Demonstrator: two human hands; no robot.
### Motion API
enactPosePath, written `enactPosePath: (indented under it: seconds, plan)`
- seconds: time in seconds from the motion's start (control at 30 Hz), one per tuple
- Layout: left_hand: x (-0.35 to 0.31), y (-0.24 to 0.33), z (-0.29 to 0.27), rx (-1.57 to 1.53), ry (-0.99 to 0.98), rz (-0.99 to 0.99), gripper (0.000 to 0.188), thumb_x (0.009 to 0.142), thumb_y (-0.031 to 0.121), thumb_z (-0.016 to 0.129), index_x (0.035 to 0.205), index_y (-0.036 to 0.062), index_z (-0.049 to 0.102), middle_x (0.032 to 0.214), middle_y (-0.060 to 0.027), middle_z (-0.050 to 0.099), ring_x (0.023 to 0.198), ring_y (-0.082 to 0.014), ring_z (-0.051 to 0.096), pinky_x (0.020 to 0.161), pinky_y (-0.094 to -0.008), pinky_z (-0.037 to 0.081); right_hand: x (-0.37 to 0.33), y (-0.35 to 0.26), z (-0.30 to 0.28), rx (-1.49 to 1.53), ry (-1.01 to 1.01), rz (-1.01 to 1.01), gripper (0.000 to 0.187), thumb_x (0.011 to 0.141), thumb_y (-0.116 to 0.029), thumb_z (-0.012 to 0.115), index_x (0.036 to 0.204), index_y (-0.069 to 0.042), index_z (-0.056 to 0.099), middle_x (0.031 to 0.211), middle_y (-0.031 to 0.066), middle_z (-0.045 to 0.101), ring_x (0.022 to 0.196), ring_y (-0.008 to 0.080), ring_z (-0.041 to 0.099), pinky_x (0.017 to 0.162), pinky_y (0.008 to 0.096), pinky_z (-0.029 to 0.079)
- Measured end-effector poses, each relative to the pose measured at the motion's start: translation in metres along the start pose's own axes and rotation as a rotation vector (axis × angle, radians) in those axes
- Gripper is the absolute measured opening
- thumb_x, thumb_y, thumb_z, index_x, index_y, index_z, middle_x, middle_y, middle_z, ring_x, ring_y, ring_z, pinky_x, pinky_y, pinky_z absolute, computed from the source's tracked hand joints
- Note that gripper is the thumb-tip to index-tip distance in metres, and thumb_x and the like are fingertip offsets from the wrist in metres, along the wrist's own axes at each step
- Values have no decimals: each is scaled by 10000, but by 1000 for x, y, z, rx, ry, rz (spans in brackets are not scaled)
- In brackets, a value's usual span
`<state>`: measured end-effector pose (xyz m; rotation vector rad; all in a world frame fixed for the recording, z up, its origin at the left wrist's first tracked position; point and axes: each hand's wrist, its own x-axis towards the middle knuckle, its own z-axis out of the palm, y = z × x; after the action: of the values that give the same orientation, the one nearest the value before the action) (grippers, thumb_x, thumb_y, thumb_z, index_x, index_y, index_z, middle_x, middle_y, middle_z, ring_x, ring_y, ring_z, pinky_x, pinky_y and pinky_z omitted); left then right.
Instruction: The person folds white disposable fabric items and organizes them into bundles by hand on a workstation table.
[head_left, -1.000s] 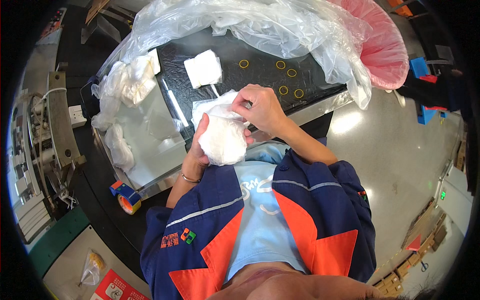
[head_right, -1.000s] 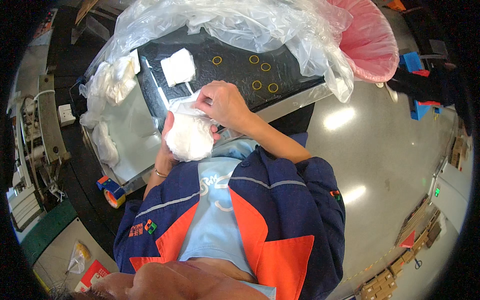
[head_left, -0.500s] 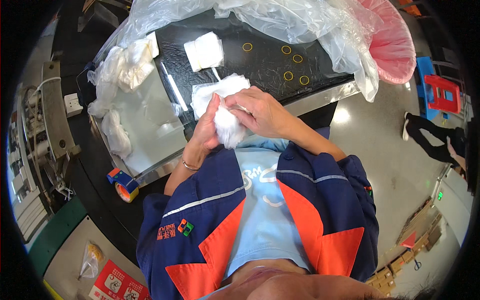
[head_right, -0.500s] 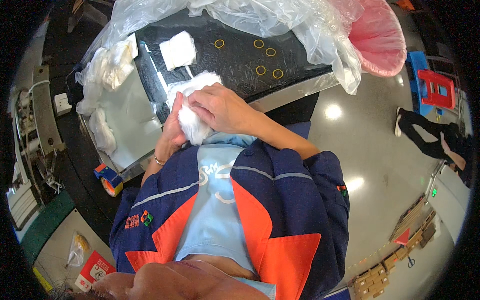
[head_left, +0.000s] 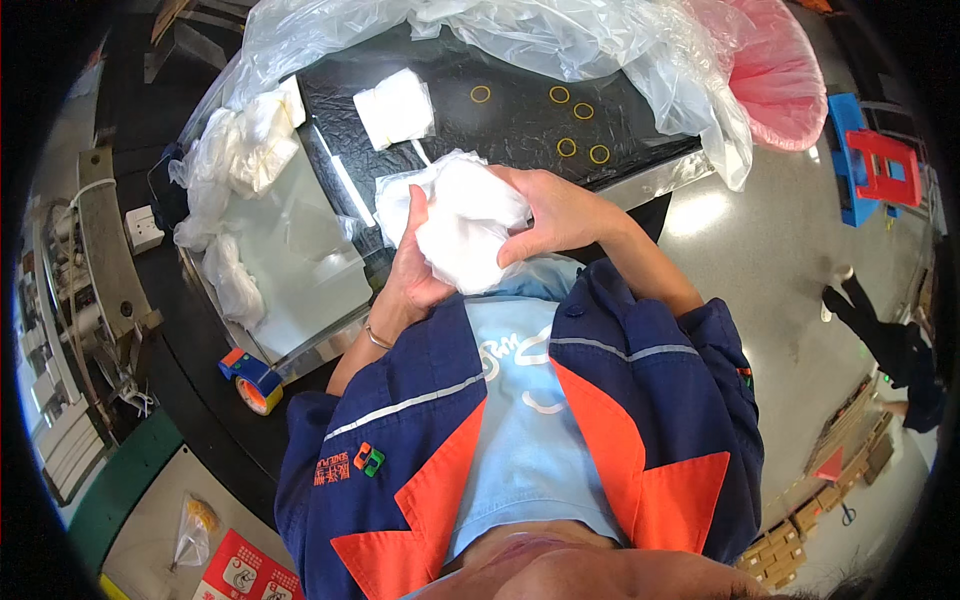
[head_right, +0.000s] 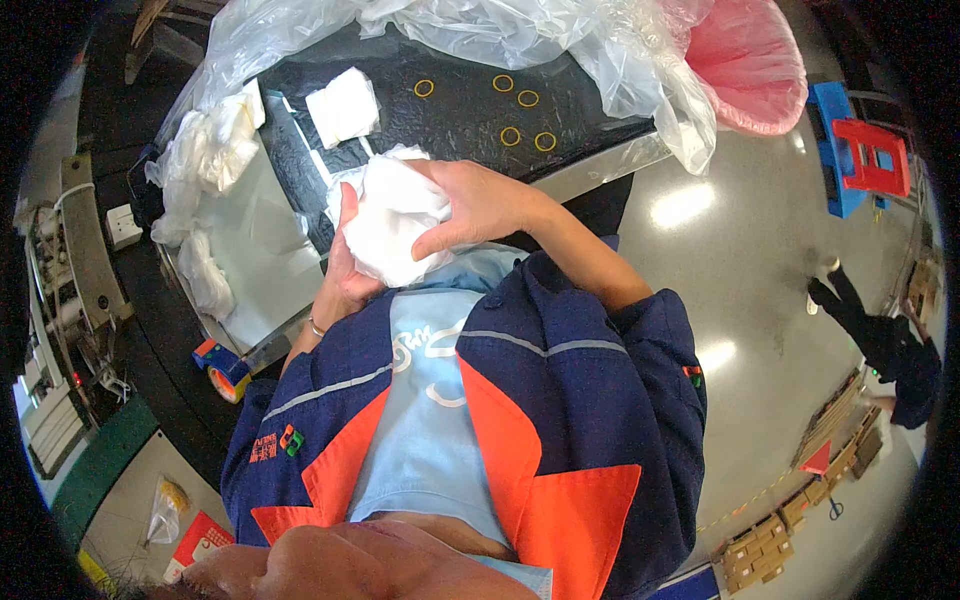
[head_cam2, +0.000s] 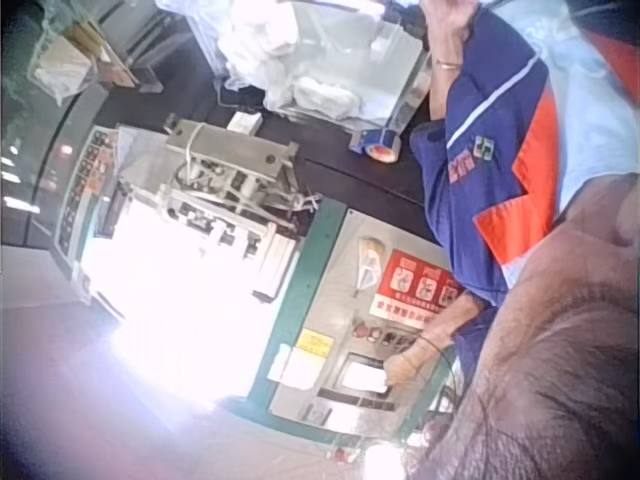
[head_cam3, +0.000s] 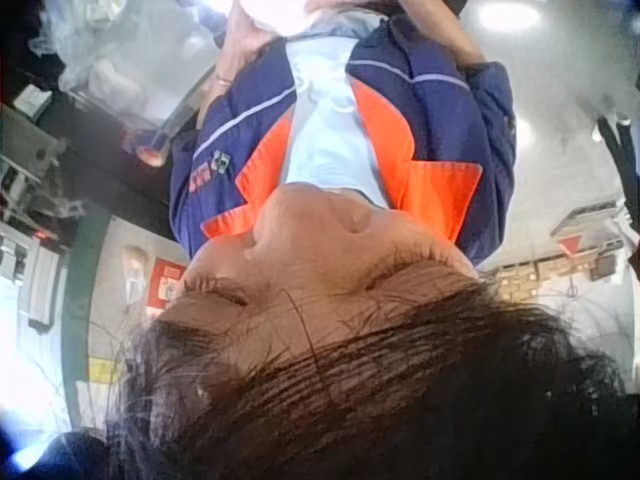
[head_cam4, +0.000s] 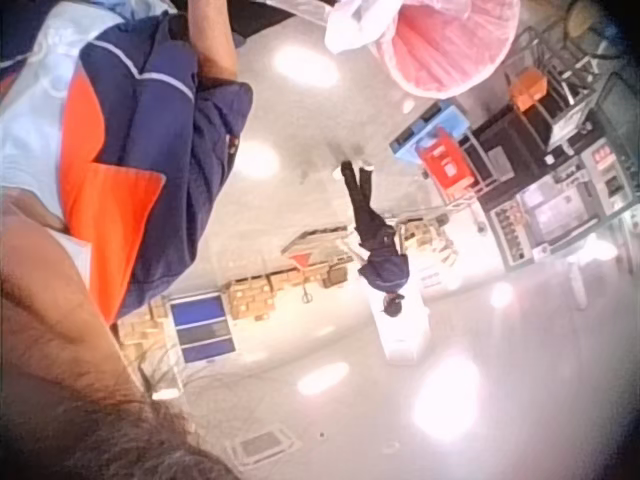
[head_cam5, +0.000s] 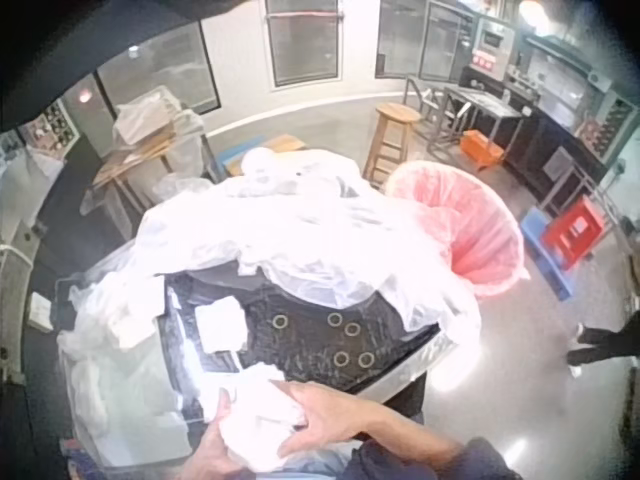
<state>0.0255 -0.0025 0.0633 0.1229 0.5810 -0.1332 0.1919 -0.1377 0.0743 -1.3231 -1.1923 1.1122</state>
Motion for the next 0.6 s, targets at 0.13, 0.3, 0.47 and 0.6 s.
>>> enactPosePath:
  seconds: [0.13,0.3,0.47,0.6]
  plan:
    - [0,-1,-1,43,1,-36,867,851,734,376,1440,100,332,1370,-201,466,1218,-373,503,1005,-540,429,2,-25,-15,217,-51,380,630,704,-287,789,1211,2,551,976,122,676,821,175,636,765,324,507]
    - [5,-2,-1,59,-181,-173,976,799,808,353,1476,112,255,1347,-306,430,1152,-460,519,952,-611,440,14,12,-17,92,79,271,385,733,-243,771,967,40,657,842,101,692,747,150,629,698,299,498]
    - [0,-1,1,112,-402,-124,901,865,666,468,1468,42,225,1321,-350,435,1138,-411,560,940,-517,484,22,13,-18,146,148,390,268,738,-119,772,936,34,675,841,67,688,741,94,612,688,257,491]
    - [-3,2,1,135,-410,-162,892,858,626,509,1471,45,220,1332,-355,423,1150,-426,545,958,-531,462,22,8,-15,239,158,403,273,722,-101,787,939,26,681,836,58,689,744,97,621,684,249,492]
